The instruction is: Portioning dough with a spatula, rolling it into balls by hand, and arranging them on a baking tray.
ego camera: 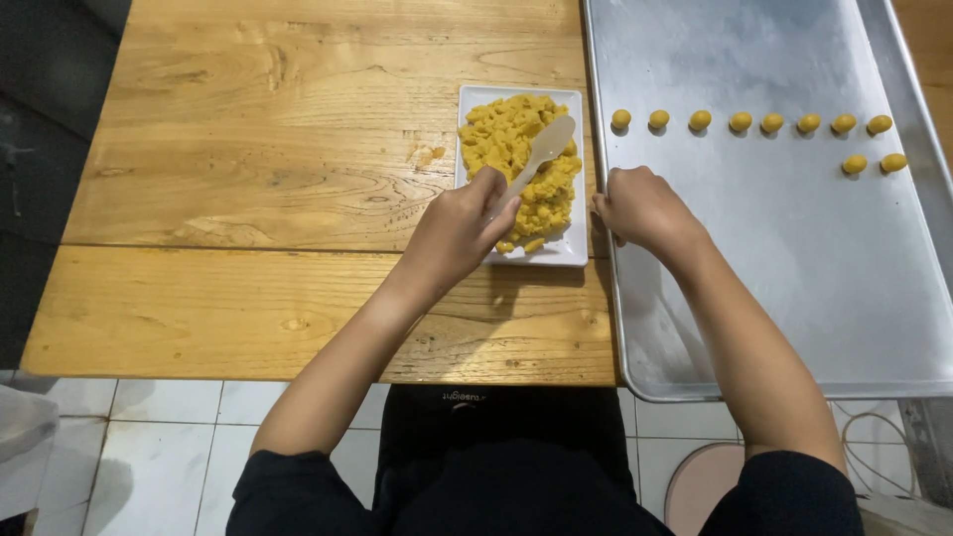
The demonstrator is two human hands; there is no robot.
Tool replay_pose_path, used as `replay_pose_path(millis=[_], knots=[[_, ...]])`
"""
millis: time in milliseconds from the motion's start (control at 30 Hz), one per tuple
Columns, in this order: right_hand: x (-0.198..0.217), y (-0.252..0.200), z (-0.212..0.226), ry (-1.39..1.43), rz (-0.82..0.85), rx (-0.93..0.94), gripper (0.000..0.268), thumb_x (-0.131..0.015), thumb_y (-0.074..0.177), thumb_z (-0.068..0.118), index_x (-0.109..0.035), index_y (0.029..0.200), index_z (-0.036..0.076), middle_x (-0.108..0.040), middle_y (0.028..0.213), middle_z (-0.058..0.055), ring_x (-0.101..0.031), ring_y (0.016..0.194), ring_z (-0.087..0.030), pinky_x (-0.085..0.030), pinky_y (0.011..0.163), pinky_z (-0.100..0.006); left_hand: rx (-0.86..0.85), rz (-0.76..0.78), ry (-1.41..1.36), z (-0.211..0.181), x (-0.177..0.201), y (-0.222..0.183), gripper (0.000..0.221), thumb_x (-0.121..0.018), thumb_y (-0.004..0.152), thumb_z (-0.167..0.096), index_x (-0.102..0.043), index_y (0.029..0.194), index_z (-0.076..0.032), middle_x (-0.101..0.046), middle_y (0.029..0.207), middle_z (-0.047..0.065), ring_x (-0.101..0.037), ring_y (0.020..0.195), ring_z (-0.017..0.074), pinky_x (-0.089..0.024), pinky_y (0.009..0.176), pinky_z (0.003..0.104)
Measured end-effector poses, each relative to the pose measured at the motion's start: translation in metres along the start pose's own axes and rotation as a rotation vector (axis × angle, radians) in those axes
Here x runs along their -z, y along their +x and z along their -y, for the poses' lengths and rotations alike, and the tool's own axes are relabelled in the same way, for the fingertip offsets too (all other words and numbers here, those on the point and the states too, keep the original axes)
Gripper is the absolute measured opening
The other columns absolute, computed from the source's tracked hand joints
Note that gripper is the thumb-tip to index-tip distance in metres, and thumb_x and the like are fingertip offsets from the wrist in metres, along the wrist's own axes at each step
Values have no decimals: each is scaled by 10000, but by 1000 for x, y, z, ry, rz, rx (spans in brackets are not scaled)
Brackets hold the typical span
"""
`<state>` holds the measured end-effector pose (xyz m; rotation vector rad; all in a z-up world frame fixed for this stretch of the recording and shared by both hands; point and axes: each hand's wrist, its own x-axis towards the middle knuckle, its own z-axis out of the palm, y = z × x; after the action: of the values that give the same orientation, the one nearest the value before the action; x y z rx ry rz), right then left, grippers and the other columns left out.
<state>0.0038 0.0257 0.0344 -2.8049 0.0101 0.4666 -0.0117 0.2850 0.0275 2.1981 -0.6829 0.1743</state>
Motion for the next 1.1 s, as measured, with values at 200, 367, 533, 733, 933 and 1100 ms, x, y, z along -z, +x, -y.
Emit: replay_pose_path(millis=[200,367,533,733,933,1100], knots=[[-1,18,-1,-38,-33,9,371,-536,1011,106,-638,1152,-222,-686,557,-189,-701,473,-301,-567,480,-385,51,15,-100,11,6,5,208,-653,987,-312,-601,1053,-122,-727,739,95,-722,676,319,-546,602,403],[8,7,3,-121,-74,46,376,-541,1047,161,-663,1148,-180,-704,619,-219,-710,502,-315,-571,482,-395,123,49,-439,28,19,17,234,-697,970,-261,-674,1124,-87,-720,707,59,-603,550,122,-498,528,274],[32,-24,40,-216,-378,240,298,-642,998,49,-689,1277,-45,-740,899,-197,-759,748,-331,-630,589,-418,151,56,-783,32,23,20,297,-662,1003,-201,-694,1236,-19,-645,674,39,-548,462,51,-464,413,204],[17,-23,51,88,-289,608,325,-659,903,-112,-701,1223,-77,-717,1123,-288,-710,1043,-417,-620,887,-470,141,11,-864,43,7,10,308,-680,990,-149,-699,1271,-26,-639,696,37,-562,479,32,-463,395,177],[-28,5,23,-70,-647,707,211,-799,888,33,-755,1094,44,-744,1037,-156,-740,1010,-335,-638,856,-391,181,-14,-910,31,4,5,294,-674,997,-173,-708,1258,-41,-660,713,51,-620,505,56,-494,405,184],[-38,13,16,-168,-779,782,102,-728,977,69,-759,1071,96,-746,1022,-100,-747,1003,-280,-638,849,-355,183,-44,-921,30,-5,0,308,-681,995,-202,-708,1249,-28,-702,771,96,-698,575,112,-530,445,209]])
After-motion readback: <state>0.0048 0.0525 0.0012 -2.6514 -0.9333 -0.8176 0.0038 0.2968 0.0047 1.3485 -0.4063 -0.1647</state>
